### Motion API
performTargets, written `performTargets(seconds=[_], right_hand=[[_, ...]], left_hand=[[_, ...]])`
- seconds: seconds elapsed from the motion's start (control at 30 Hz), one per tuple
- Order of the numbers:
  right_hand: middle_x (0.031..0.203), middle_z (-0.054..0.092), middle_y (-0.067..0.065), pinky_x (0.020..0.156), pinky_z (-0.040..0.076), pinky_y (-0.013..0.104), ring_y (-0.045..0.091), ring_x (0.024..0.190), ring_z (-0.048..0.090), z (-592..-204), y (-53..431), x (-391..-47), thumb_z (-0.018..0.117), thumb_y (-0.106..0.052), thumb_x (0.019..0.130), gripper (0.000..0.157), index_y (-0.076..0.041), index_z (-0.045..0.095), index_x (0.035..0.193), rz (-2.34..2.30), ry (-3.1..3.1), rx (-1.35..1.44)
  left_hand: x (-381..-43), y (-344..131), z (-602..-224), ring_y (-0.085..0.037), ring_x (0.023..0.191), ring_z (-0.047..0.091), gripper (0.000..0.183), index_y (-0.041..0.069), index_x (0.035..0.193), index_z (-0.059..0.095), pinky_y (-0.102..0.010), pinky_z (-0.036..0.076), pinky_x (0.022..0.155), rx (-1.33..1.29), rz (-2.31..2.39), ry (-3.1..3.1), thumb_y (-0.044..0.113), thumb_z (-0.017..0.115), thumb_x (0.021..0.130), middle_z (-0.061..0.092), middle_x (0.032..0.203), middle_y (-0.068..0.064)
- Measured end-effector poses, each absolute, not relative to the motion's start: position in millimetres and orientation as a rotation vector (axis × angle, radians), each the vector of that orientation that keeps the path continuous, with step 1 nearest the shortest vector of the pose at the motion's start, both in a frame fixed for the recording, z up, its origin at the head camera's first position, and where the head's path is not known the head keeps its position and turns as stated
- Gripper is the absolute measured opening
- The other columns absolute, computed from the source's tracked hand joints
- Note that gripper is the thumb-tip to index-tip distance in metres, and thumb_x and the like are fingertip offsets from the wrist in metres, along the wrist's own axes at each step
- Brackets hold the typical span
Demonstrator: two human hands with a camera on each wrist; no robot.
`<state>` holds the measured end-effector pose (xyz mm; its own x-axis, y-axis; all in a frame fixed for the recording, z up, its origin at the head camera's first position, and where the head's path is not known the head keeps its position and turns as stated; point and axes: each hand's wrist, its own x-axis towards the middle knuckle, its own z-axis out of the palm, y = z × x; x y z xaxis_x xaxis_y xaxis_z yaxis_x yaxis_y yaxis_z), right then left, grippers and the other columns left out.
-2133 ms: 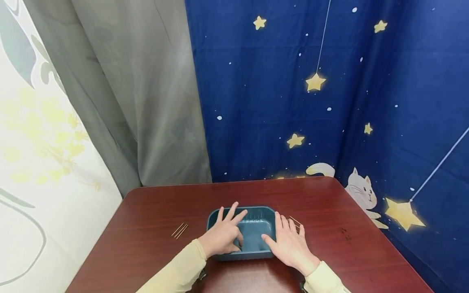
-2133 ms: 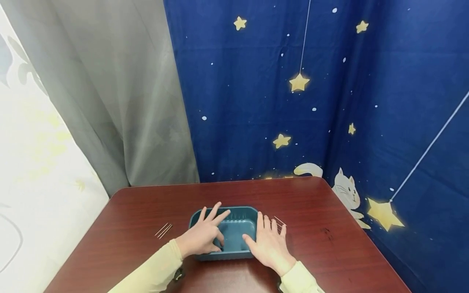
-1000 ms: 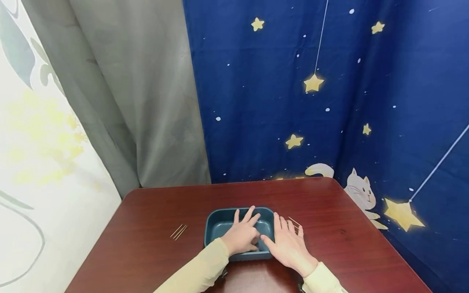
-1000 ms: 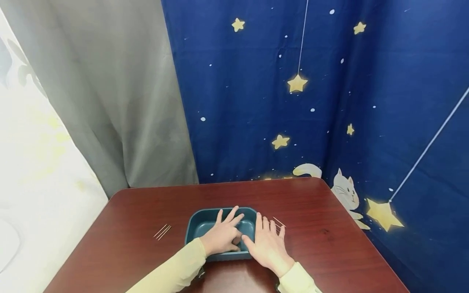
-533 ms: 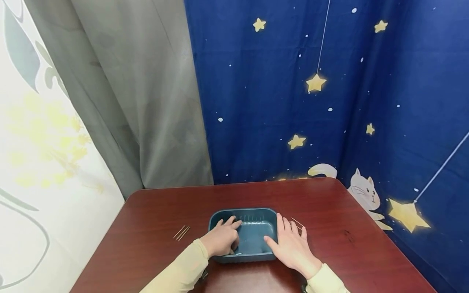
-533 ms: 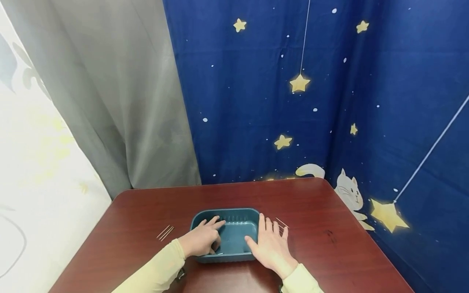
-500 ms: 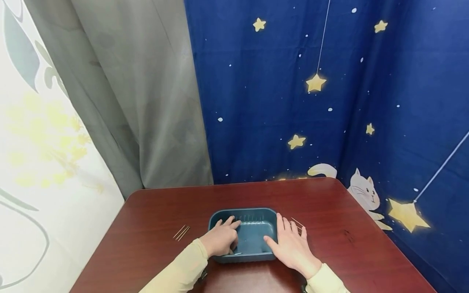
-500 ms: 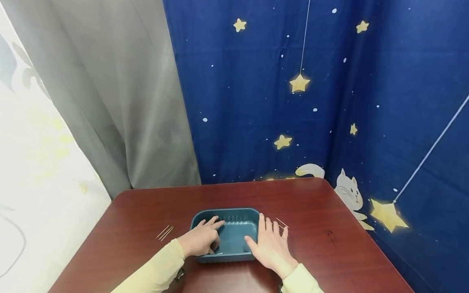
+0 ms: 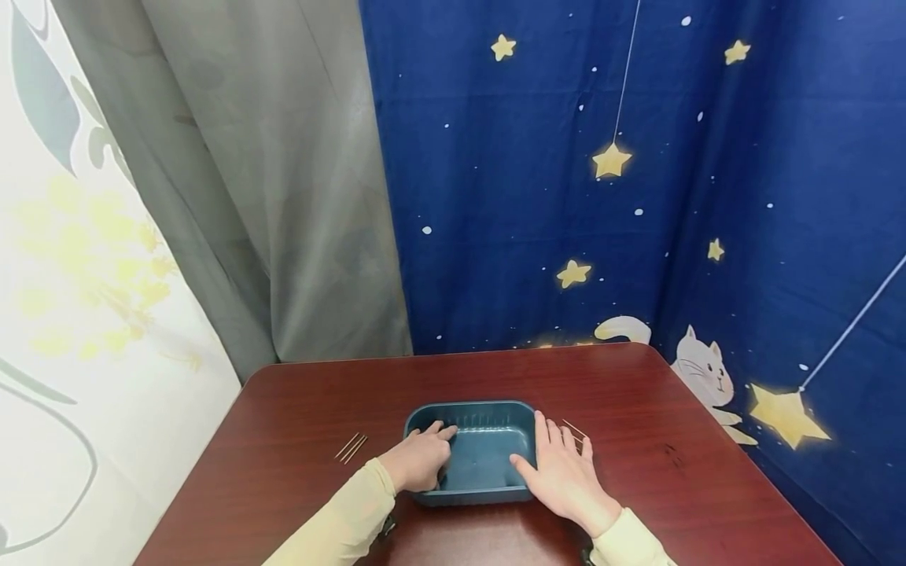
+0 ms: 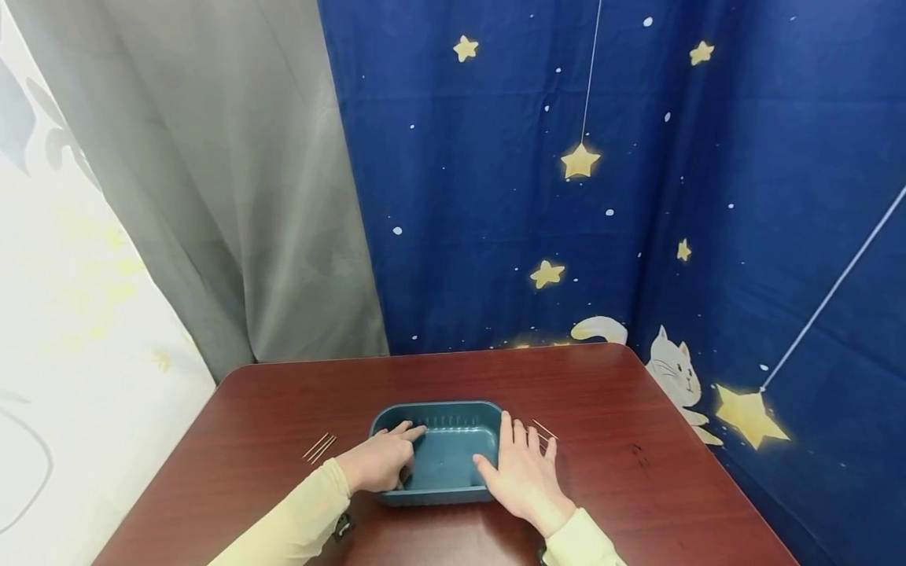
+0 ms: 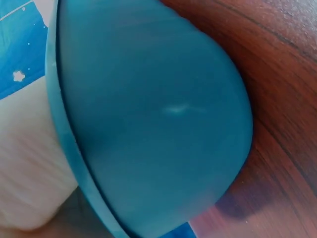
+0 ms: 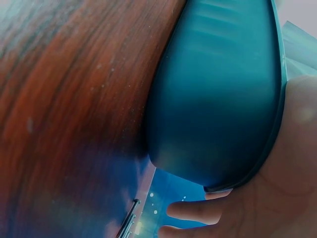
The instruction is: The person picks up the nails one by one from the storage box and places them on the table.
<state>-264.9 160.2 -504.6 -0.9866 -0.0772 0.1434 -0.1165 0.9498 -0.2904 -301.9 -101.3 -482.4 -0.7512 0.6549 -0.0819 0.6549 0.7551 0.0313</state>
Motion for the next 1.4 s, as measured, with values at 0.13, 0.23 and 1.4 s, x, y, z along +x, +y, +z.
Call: performTargets(seconds=[0.13,0.23,1.4], right_hand=[[0.154,0.041,0.017,0.107,0.014,0.075,0.041,0.140,0.035,-504.5,159.4,-266.0,0.059,-0.063,0.092,0.094,-0.005,0.028,0.158,0.462,-2.972,0.150],[0.154,0.040,0.017,0.107,0.014,0.075,0.041,0.140,0.035,-504.3,159.2,-265.7,0.059,-0.063,0.092,0.094,-0.005,0.028,0.158,0.465,-2.978,0.148],[0.155,0.040,0.018,0.107,0.015,0.076,0.043,0.141,0.034,-504.3,159.4,-264.5,0.057,-0.065,0.092,0.095,-0.004,0.027,0.159,0.461,-2.989,0.146]], left_hand=[[-303.3,-104.3,-480.5,-0.041,0.142,0.038,0.036,0.025,0.058,0.062,-0.065,0.043,0.099,1.111,0.049,2.823,0.002,0.083,0.076,0.046,0.153,-0.010],[-303.8,-105.9,-480.2,-0.042,0.142,0.038,0.039,0.027,0.057,0.060,-0.067,0.042,0.099,1.138,0.077,2.801,0.002,0.083,0.075,0.045,0.154,-0.010],[-295.8,-111.2,-463.3,-0.037,0.152,0.012,0.034,0.031,0.058,0.053,-0.070,0.018,0.111,1.130,0.140,3.003,0.019,0.079,0.078,0.022,0.165,-0.010]])
